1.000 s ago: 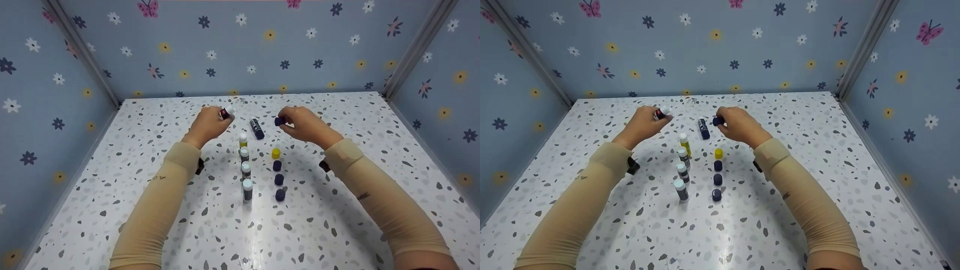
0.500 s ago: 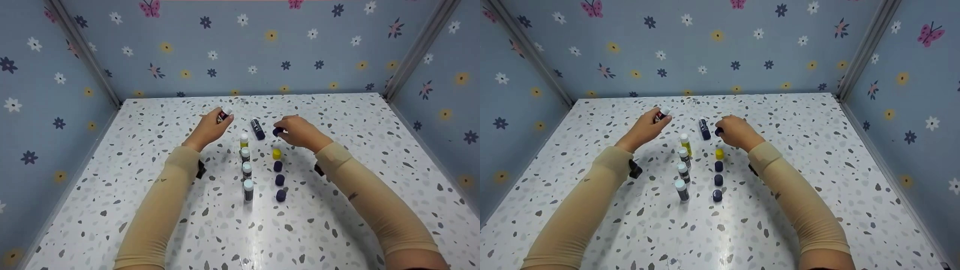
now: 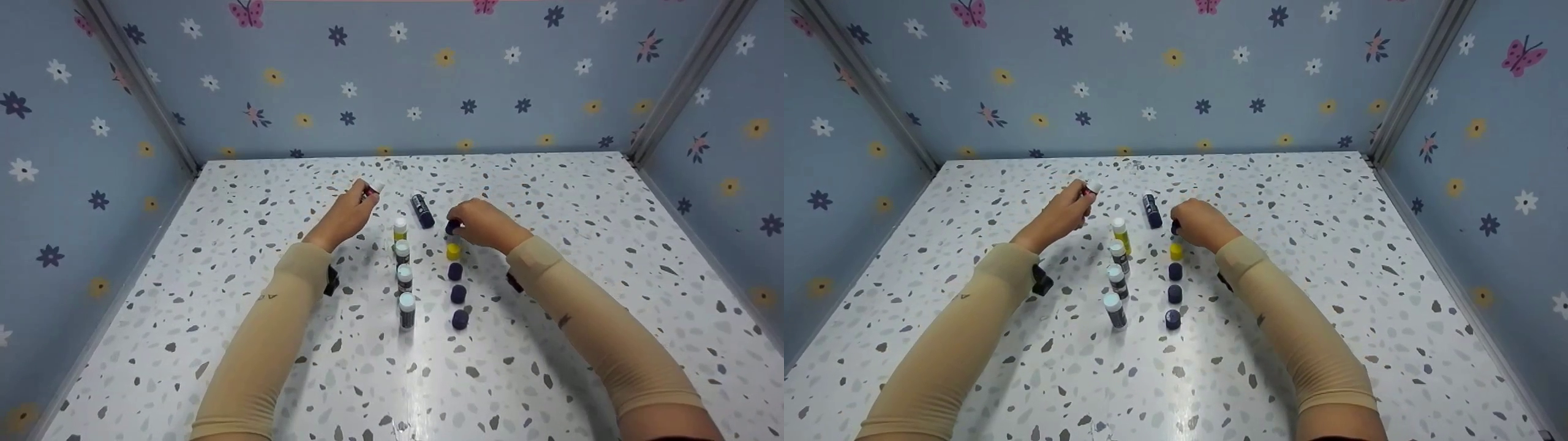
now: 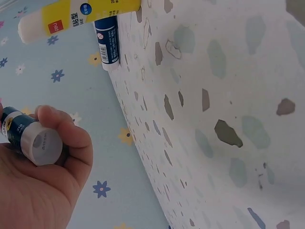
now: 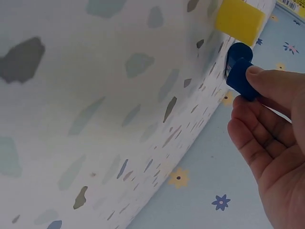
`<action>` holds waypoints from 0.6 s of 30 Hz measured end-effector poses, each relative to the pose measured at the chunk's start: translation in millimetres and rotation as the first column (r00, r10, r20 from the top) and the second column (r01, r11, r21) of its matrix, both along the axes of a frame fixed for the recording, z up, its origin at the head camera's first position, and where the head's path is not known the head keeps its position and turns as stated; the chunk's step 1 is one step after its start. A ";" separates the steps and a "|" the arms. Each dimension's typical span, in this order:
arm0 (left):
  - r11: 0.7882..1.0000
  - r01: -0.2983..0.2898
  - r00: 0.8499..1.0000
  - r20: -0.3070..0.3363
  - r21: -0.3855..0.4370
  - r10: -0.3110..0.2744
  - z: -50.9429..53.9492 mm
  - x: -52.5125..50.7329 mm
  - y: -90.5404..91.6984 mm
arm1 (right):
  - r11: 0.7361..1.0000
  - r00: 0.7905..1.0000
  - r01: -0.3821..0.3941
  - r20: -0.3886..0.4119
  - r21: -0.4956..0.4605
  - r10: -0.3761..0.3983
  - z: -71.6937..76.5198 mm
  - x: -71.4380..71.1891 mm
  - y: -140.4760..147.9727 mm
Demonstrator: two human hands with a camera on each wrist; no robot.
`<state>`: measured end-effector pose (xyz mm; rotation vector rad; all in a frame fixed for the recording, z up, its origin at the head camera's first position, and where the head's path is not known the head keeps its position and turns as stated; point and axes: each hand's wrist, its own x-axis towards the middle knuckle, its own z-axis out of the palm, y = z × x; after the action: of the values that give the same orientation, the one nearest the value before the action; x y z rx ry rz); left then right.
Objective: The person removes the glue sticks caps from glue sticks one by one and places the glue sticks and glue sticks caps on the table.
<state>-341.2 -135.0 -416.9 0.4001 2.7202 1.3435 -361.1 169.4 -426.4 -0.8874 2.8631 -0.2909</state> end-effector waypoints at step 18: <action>1.000 -0.005 0.996 -0.087 -0.011 0.004 -7.1 -1.7 2.5 | 0.999 0.999 0.029 0.012 0.013 -0.030 -9.5 -2.2 -2.4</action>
<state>-342.9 -132.4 -424.0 0.4621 2.7987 1.3423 -363.4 167.0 -435.8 -0.8388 2.8655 -0.2792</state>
